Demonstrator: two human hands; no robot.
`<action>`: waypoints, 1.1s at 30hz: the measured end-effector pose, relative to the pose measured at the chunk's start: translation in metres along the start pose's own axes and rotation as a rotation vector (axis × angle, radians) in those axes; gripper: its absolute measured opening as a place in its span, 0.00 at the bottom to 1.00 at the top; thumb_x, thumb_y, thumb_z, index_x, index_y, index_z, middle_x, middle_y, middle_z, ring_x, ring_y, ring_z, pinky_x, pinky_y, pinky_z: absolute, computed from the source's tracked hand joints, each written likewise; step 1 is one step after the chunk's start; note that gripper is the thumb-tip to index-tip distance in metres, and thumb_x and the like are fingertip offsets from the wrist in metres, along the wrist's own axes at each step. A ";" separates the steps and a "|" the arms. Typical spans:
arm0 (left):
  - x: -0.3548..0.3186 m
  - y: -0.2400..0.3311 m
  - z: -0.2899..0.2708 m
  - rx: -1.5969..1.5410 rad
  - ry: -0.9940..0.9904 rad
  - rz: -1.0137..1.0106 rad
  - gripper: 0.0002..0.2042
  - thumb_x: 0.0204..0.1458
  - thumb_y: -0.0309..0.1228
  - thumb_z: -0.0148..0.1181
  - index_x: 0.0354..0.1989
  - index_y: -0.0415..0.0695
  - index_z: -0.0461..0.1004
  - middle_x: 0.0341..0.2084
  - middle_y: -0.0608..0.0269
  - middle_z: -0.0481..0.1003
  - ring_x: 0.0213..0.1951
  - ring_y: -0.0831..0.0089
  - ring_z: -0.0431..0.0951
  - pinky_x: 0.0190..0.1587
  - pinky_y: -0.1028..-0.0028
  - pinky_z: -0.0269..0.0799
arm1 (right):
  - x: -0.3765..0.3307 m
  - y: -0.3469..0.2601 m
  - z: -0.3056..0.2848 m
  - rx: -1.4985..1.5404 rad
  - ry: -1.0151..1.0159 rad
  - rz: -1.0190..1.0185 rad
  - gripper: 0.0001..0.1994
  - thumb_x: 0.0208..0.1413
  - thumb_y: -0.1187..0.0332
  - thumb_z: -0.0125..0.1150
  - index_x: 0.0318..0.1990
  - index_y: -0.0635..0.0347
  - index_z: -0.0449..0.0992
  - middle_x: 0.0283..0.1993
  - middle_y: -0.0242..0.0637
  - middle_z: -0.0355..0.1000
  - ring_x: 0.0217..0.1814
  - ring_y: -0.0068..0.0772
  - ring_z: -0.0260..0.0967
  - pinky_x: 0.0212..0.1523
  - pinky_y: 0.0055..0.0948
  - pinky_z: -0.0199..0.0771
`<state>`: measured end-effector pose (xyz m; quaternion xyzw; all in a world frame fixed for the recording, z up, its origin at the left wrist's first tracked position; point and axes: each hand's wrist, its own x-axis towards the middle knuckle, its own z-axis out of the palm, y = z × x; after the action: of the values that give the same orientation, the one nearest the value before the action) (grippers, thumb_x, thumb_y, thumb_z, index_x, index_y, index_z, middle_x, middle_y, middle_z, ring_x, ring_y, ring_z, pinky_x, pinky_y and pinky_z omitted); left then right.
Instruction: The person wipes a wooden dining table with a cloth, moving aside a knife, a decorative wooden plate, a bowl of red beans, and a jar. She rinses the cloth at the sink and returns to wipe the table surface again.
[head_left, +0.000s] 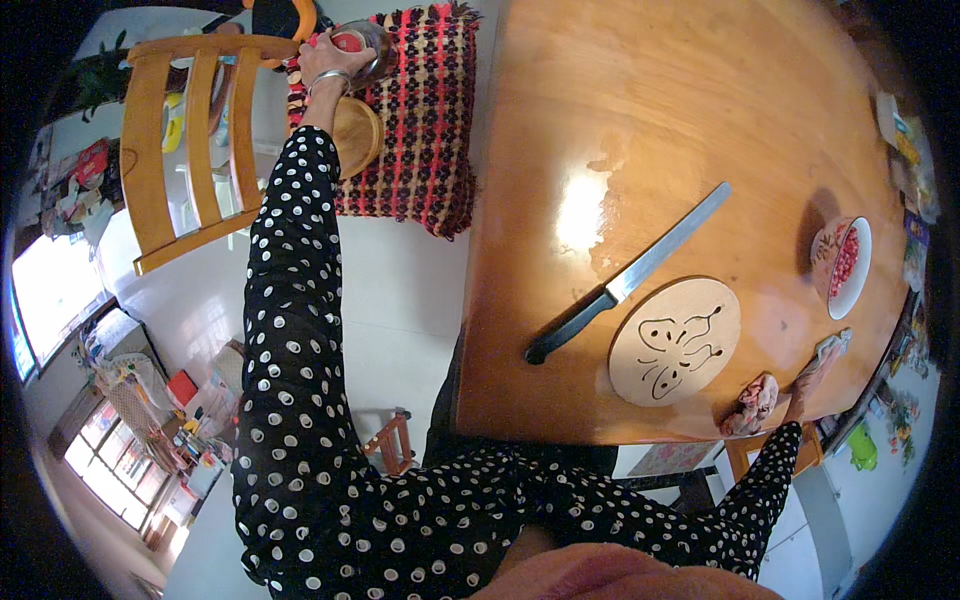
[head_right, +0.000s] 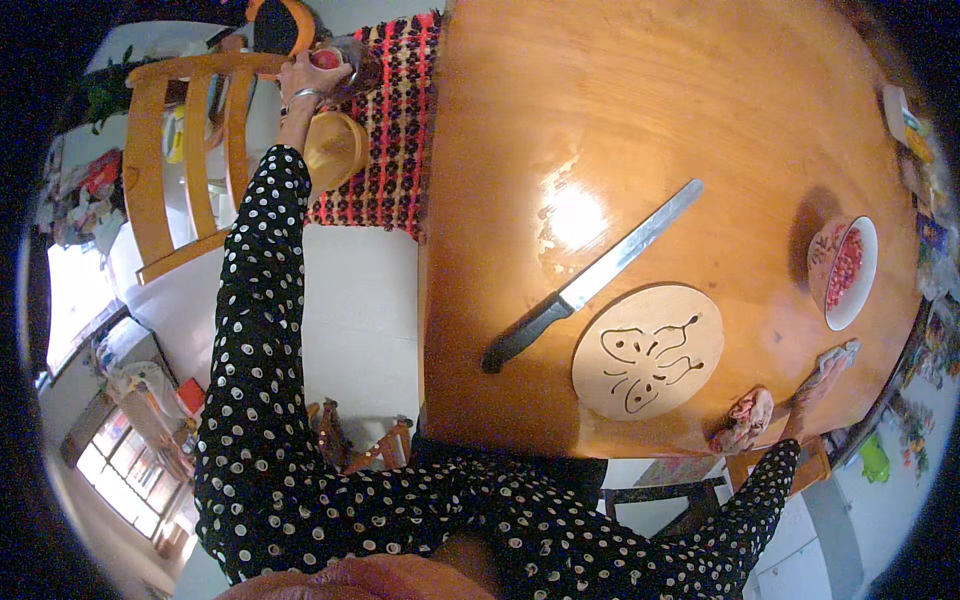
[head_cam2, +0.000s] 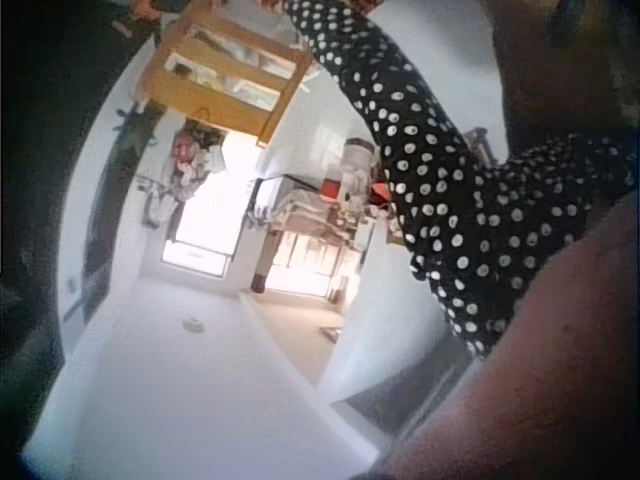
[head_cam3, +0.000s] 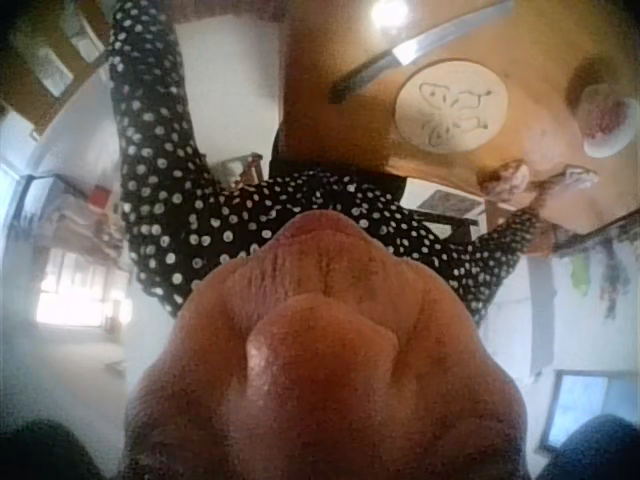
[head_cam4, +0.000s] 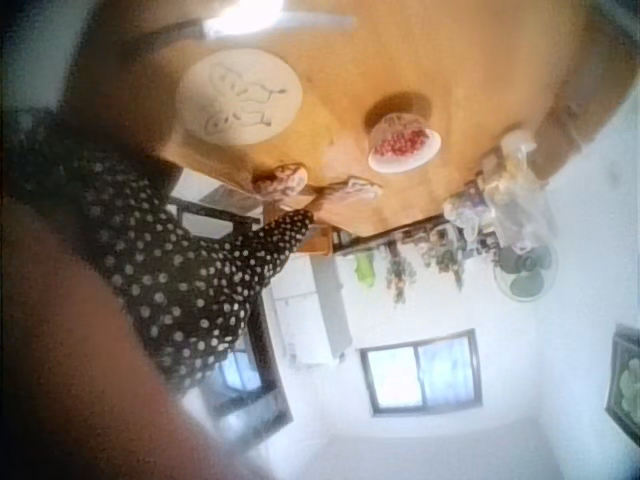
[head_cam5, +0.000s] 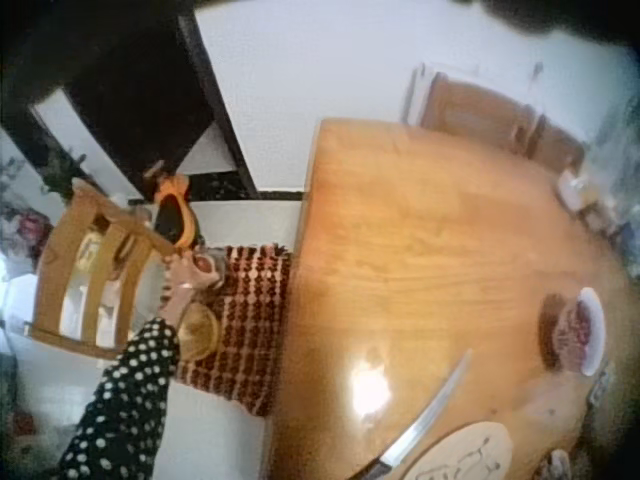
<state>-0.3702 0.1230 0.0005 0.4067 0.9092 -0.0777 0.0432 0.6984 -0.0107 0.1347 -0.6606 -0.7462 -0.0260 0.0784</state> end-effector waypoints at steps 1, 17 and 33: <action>0.006 0.007 0.003 -0.024 0.025 0.022 0.49 0.28 0.62 0.69 0.62 0.48 0.65 0.54 0.45 0.67 0.54 0.51 0.71 0.52 0.57 0.73 | 0.000 0.001 -0.001 0.062 -0.008 0.092 0.28 0.69 0.56 0.35 0.69 0.65 0.53 0.74 0.51 0.46 0.76 0.49 0.41 0.73 0.42 0.41; -0.002 0.001 0.008 0.030 0.023 0.245 0.48 0.37 0.59 0.71 0.64 0.45 0.60 0.54 0.39 0.69 0.53 0.51 0.74 0.51 0.55 0.73 | 0.002 0.006 0.003 -0.041 -0.046 0.138 0.28 0.66 0.55 0.39 0.68 0.61 0.57 0.73 0.49 0.48 0.75 0.50 0.43 0.73 0.44 0.42; -0.483 0.140 -0.093 -0.964 -0.400 1.065 0.23 0.42 0.25 0.69 0.50 0.41 0.73 0.48 0.54 0.73 0.50 0.56 0.72 0.55 0.65 0.67 | -0.085 -0.152 0.114 -0.663 -0.279 0.175 0.28 0.65 0.54 0.42 0.69 0.53 0.56 0.74 0.43 0.48 0.77 0.47 0.40 0.73 0.50 0.38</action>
<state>0.0540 -0.1229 0.1453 0.7064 0.4970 0.2885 0.4132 0.5480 -0.0971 0.0196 -0.7086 -0.6414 -0.1693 -0.2404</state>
